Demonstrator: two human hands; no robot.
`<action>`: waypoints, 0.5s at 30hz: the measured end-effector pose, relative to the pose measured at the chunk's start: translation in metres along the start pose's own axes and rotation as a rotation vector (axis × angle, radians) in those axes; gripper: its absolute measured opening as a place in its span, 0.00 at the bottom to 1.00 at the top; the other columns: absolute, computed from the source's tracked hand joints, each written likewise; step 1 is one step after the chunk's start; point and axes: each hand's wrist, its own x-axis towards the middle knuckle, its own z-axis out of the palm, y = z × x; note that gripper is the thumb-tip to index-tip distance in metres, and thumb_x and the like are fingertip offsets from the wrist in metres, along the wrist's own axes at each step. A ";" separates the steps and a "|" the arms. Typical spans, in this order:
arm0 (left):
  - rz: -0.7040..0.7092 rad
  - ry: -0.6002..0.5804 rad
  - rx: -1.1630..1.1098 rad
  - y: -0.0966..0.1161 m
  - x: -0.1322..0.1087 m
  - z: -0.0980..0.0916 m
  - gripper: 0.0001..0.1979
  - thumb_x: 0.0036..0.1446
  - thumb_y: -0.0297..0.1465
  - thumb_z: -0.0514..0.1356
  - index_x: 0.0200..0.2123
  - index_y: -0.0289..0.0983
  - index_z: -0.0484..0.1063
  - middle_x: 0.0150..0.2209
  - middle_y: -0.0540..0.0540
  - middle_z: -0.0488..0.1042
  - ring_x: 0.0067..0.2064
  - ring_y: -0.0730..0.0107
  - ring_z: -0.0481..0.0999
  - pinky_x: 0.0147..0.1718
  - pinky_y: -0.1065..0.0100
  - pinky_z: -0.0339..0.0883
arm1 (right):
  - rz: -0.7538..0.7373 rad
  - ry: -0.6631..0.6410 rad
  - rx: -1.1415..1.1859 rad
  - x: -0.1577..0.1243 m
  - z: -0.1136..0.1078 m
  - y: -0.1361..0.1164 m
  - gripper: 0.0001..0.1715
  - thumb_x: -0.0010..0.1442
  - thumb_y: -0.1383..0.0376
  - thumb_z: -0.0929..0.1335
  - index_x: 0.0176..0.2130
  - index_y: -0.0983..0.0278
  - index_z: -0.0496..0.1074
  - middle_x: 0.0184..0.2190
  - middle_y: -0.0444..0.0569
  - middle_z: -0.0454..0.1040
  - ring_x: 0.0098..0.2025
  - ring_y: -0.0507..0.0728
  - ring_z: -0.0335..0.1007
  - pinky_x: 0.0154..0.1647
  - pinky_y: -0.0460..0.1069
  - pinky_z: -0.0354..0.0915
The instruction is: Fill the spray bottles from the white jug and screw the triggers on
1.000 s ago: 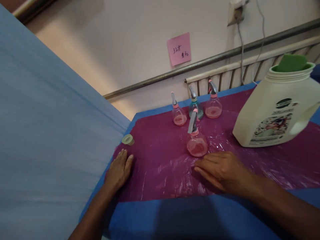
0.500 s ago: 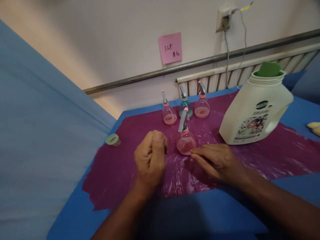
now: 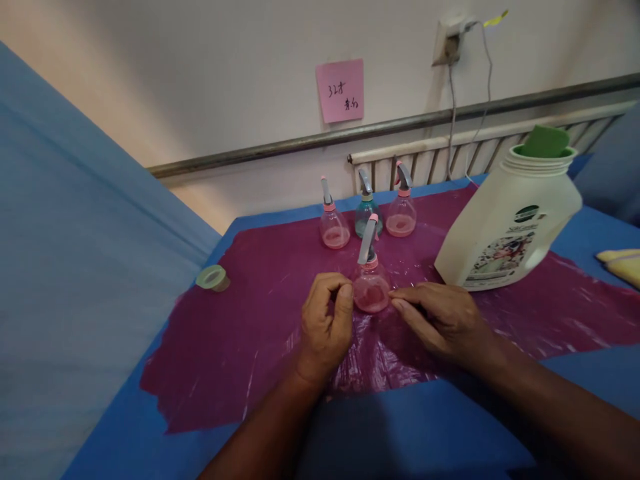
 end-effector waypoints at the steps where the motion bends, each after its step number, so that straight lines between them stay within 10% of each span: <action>1: 0.012 -0.012 -0.002 0.001 0.000 0.001 0.07 0.81 0.32 0.60 0.46 0.41 0.77 0.43 0.46 0.79 0.45 0.65 0.80 0.47 0.63 0.73 | -0.002 -0.003 -0.001 0.000 0.000 0.000 0.06 0.75 0.69 0.73 0.49 0.63 0.83 0.38 0.49 0.89 0.34 0.55 0.86 0.37 0.50 0.79; 15: 0.237 -0.286 0.008 0.008 -0.011 0.003 0.07 0.77 0.26 0.60 0.45 0.44 0.76 0.33 0.48 0.81 0.33 0.65 0.80 0.34 0.64 0.74 | -0.082 -0.042 0.074 -0.002 0.017 -0.004 0.08 0.77 0.68 0.69 0.47 0.60 0.80 0.33 0.46 0.86 0.30 0.54 0.81 0.34 0.49 0.73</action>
